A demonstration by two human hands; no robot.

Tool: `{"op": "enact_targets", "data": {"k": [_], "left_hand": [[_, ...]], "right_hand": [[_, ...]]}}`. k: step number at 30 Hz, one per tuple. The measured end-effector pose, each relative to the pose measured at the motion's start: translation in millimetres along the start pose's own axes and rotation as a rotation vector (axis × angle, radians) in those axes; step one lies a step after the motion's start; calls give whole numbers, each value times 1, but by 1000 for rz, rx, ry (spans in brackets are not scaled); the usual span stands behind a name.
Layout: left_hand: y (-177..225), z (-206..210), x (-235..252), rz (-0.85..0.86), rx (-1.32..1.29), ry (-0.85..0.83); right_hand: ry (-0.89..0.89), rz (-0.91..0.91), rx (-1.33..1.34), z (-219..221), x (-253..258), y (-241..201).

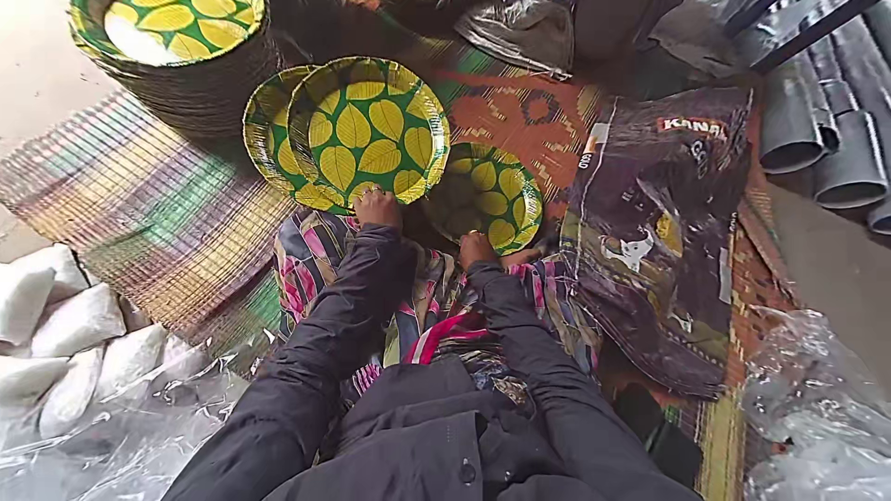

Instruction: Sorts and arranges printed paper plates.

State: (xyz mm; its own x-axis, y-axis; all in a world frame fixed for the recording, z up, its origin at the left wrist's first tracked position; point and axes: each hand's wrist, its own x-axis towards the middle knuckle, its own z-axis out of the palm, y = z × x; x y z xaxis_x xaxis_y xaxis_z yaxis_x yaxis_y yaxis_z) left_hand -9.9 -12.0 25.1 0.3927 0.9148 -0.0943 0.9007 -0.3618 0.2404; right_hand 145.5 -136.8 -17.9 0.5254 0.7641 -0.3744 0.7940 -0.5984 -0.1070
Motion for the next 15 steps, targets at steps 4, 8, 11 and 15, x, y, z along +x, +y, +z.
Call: {"op": "enact_targets", "data": {"k": [4, 8, 11, 15], "left_hand": [[-17, -16, 5, -170, -58, 13], [-32, -17, 15, -231, -149, 23], [-25, -11, 11, -60, -237, 201], [-23, -6, 0, 133, -445, 688]], "right_hand": [[76, 36, 8, -5, -2, -6], [312, 45, 79, -4, 2, 7], [770, -9, 202, -38, -4, 13], [1201, -355, 188, -84, -6, -3]]}}
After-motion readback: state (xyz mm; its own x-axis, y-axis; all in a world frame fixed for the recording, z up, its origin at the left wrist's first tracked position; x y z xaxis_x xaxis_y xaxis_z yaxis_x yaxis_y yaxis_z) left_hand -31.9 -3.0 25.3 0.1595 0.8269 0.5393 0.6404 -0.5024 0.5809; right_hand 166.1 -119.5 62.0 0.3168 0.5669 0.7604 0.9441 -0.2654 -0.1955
